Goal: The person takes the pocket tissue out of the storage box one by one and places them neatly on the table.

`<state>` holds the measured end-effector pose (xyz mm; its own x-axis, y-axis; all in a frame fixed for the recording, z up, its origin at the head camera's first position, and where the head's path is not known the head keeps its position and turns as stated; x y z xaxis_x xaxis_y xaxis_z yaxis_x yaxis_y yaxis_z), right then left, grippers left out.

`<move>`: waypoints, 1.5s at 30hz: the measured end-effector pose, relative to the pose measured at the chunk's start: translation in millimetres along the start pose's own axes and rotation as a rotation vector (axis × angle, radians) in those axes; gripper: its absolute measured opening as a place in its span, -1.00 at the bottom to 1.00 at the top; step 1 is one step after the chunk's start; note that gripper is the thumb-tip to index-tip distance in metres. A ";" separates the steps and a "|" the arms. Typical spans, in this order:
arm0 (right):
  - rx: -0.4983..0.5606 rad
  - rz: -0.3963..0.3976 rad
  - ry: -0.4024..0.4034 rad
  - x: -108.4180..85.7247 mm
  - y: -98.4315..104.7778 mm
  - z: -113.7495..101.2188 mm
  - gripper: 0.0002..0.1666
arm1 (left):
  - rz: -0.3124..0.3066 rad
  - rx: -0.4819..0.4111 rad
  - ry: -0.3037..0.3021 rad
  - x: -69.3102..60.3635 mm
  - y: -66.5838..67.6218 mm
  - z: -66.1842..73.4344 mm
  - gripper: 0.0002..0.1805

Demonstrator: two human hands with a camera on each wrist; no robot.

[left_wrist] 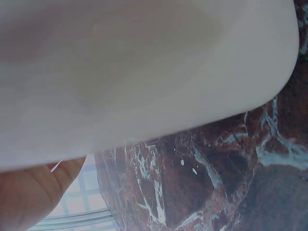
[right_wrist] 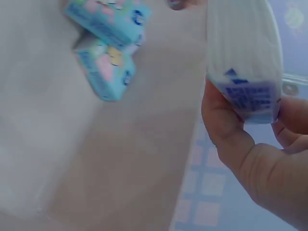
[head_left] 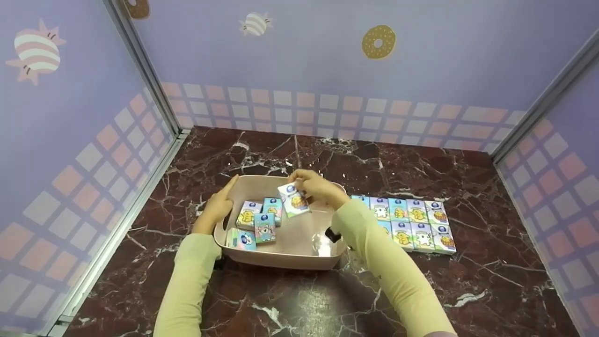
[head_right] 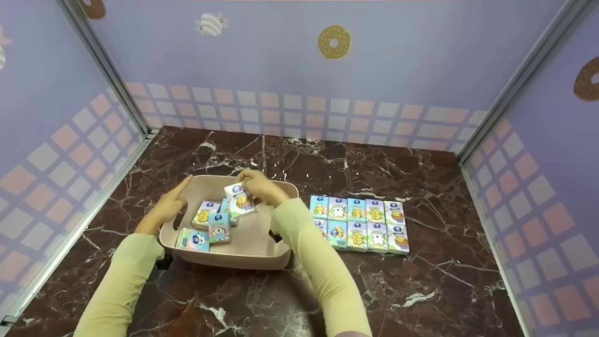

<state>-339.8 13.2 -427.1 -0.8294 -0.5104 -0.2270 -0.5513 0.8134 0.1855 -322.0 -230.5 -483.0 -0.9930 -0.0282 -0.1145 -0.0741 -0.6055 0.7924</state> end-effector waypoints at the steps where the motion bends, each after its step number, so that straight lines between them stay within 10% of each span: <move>1: 0.001 0.023 0.009 -2.3 5.1 -4.2 -0.78 | 0.001 0.002 -0.001 0.1 -0.1 -0.3 -0.20; 17: 0.190 0.272 0.115 -52.1 79.7 -12.1 -0.82 | 0.005 -0.005 -0.002 0.8 -0.3 -1.2 -0.22; 28: 0.286 0.321 0.131 -84.3 108.8 41.2 -0.79 | 0.002 0.001 0.011 0.9 -0.1 -0.7 -0.20; 45: 0.222 0.234 -0.067 -118.7 104.2 120.3 -0.80 | -0.001 0.008 0.009 1.1 -0.4 -0.7 -0.21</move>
<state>-287.9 192.1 -495.8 -0.9195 -0.2891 -0.2661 -0.3075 0.9511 0.0291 -323.0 -230.8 -483.9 -0.9921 -0.0342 -0.1207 -0.0763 -0.5990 0.7971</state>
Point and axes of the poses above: each hand's wrist, its own x-axis towards the middle knuckle, its own y-axis out of the back of the hand, z = x × y, the point moved 5 cm from there along x, towards the middle knuckle, and after that the axes turned 6 degrees about y, right-handed, at the moved point
